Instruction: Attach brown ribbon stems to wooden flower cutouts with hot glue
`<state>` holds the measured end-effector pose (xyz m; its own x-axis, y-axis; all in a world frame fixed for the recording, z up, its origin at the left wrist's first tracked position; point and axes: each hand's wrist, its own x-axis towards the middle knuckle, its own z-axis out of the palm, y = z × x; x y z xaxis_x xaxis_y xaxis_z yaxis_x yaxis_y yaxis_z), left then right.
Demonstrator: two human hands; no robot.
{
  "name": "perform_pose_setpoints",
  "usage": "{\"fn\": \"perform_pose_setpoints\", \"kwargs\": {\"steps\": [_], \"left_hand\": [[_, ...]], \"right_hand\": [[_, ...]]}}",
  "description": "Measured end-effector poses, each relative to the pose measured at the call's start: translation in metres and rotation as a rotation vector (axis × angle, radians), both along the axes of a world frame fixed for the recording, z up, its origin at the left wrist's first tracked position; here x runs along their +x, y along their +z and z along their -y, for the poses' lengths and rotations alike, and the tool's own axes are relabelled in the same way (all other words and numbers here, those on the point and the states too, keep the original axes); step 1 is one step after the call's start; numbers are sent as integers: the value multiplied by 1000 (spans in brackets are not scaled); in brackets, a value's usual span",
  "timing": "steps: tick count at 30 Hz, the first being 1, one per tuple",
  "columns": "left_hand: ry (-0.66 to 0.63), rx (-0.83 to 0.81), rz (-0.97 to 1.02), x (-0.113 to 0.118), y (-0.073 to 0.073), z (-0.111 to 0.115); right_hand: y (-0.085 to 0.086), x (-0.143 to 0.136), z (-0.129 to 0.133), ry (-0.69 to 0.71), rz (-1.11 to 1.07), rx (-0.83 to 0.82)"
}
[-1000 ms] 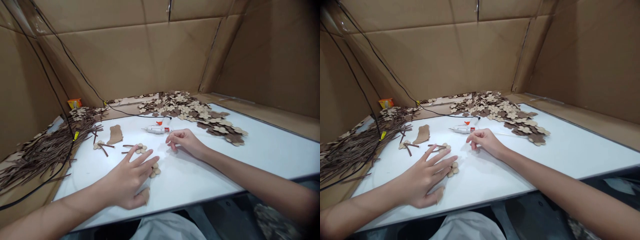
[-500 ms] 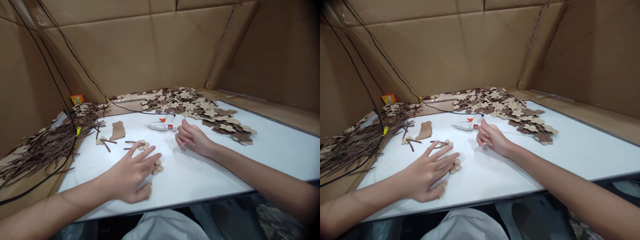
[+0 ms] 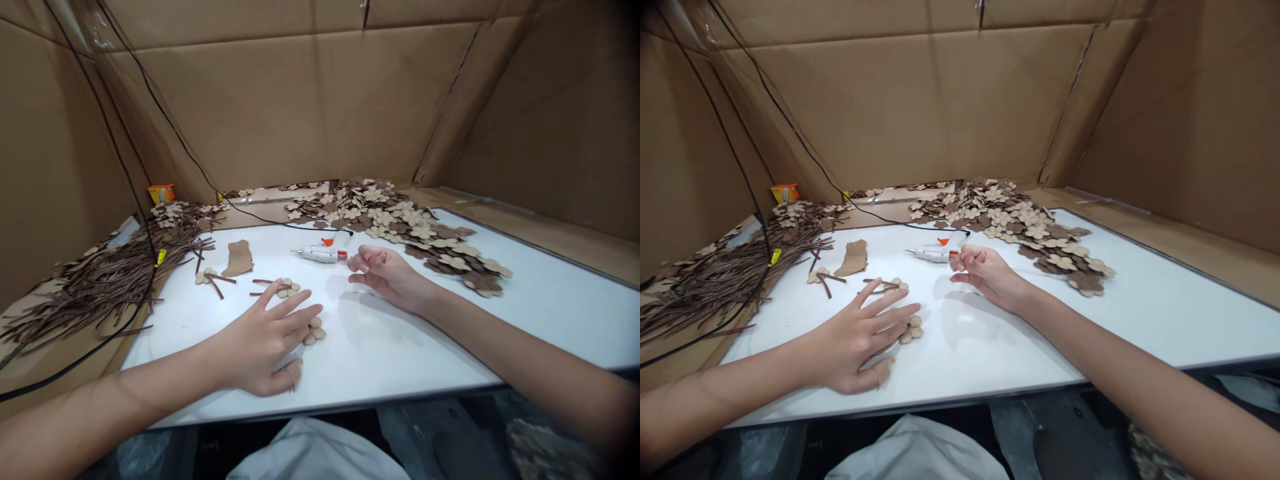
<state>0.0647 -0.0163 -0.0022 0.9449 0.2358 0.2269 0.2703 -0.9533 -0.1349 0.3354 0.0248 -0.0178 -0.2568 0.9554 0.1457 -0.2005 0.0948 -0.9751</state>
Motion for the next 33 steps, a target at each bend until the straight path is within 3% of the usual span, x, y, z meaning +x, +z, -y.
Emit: {"fn": "perform_pose_setpoints", "kwargs": {"steps": [5, 13, 20, 33], "left_hand": [[21, 1, 7, 1, 1, 2], [5, -5, 9, -1, -2, -1], [10, -17, 3, -2, 0, 0], [11, -2, 28, -2, -3, -2]], "right_hand": [[-1, 4, -4, -59, 21, 3], [14, 0, 6, -58, 38, 8], [13, 3, 5, -117, 19, 27], [14, 1, 8, 66, -37, -16]]}}
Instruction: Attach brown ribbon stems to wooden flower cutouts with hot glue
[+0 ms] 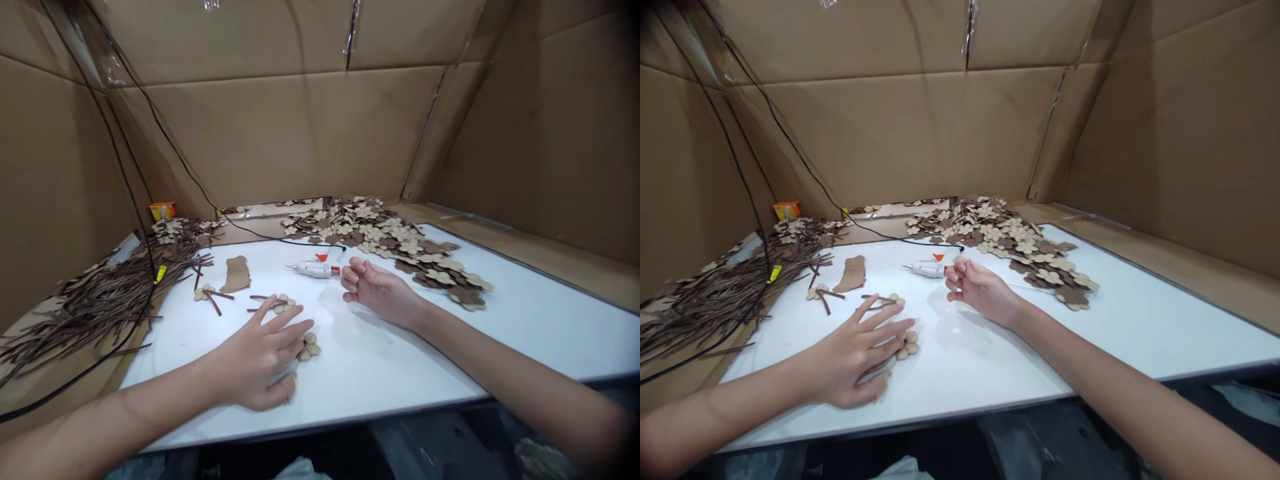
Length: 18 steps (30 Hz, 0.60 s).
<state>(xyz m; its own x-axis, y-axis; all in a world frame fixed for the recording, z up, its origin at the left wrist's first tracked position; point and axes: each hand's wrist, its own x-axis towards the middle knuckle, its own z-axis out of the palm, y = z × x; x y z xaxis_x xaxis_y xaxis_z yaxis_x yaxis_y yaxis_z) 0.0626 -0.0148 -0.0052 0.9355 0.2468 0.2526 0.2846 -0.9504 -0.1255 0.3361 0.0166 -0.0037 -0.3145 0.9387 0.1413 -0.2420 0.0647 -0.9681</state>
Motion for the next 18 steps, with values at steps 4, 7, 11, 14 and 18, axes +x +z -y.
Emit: {"fn": "perform_pose_setpoints", "kwargs": {"steps": [4, 7, 11, 14, 18], "left_hand": [[-2, -9, -5, -1, -1, 0], [-9, -14, -3, -1, -1, 0], [-14, -27, 16, 0, -3, -1], [-25, -36, 26, 0, -4, -1], [-29, -44, 39, 0, -6, -1]], "right_hand": [[1, 1, 1, 1, -36, 22], [1, 2, 2, -7, -50, 43], [0, 2, 4, 4, -43, 47], [-2, 3, 4, 4, -42, 34], [-6, 2, 1, -7, -66, 7]]}}
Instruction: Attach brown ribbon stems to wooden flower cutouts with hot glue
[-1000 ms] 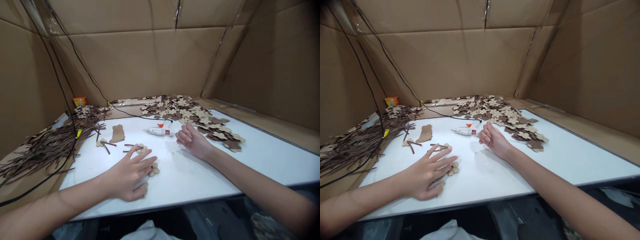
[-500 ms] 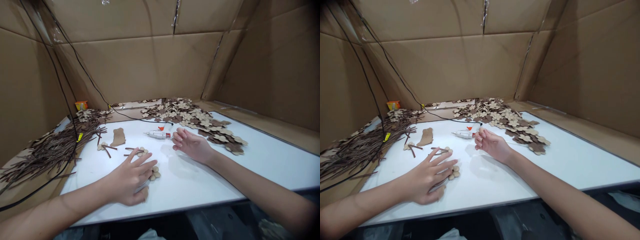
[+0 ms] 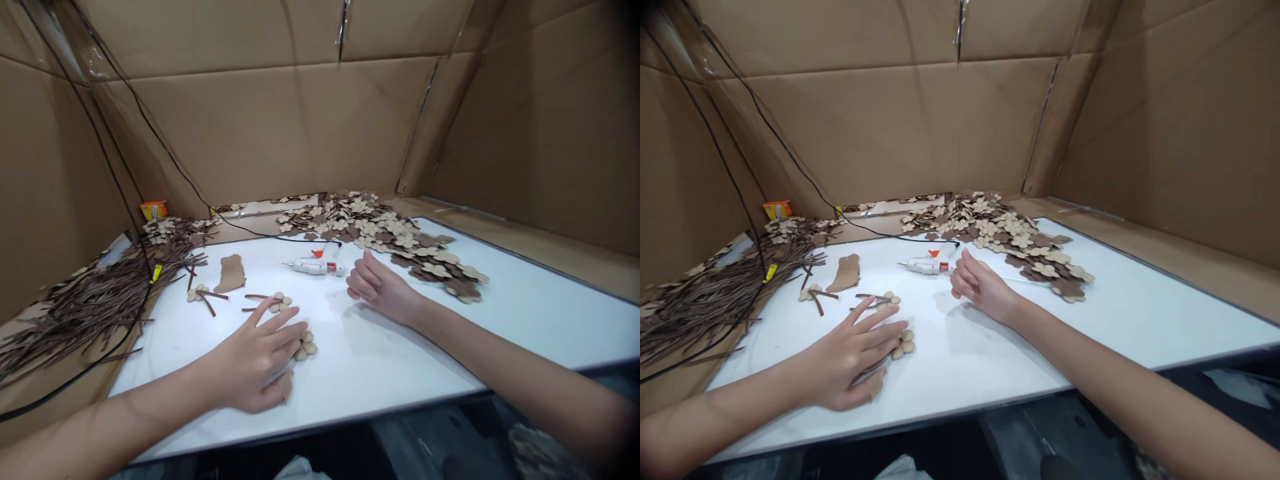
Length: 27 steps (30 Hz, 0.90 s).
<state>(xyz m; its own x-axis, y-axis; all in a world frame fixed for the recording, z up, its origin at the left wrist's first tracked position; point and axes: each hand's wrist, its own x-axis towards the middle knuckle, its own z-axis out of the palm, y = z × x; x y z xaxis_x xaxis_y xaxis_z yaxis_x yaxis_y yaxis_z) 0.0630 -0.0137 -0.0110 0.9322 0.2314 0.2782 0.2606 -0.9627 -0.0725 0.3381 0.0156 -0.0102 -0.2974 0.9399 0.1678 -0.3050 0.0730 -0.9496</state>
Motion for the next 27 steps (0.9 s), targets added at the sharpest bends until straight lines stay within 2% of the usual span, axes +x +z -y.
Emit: {"fn": "perform_pose_setpoints", "kwargs": {"steps": [8, 16, 19, 24, 27], "left_hand": [[5, 2, -14, 0, 1, 0], [3, 5, -16, 1, 0, -1], [5, 7, -19, 1, 0, -1], [1, 6, -15, 1, 0, -1], [-2, 2, -15, 0, 0, -1]], "right_hand": [[1, -3, 0, 118, -68, -86], [0, -1, 2, 174, -81, -70], [0, -2, 2, 153, -82, -55], [0, -4, 1, 13, -47, -62], [2, -6, 2, 24, -46, -134]]}}
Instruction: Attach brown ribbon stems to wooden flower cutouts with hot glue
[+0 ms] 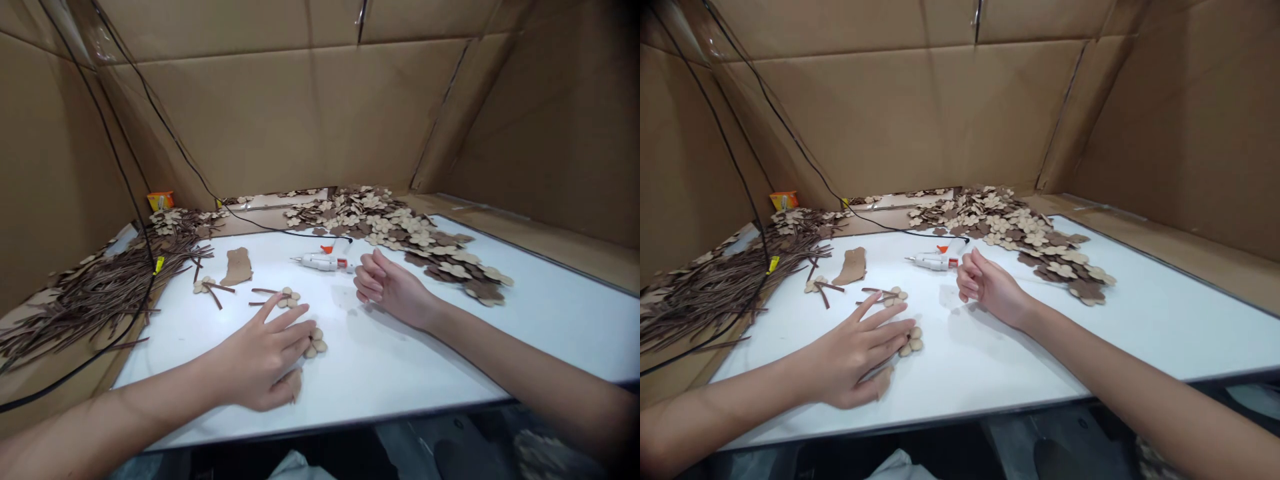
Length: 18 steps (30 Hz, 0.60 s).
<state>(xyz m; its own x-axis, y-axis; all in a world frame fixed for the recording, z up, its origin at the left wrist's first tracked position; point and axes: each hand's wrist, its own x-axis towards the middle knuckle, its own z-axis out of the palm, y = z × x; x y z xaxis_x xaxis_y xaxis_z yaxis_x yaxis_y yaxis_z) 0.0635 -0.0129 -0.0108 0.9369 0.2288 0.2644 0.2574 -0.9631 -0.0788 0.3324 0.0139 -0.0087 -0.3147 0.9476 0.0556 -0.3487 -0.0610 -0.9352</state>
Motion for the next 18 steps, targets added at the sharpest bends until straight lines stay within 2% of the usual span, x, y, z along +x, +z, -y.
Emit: {"fn": "perform_pose_setpoints", "kwargs": {"steps": [7, 18], "left_hand": [[7, -3, 7, 0, -1, 0], [5, -22, 19, 0, 0, 1]], "right_hand": [[0, -2, 0, 25, -2, -100], [-1, 0, -1, -7, 38, -56]]}}
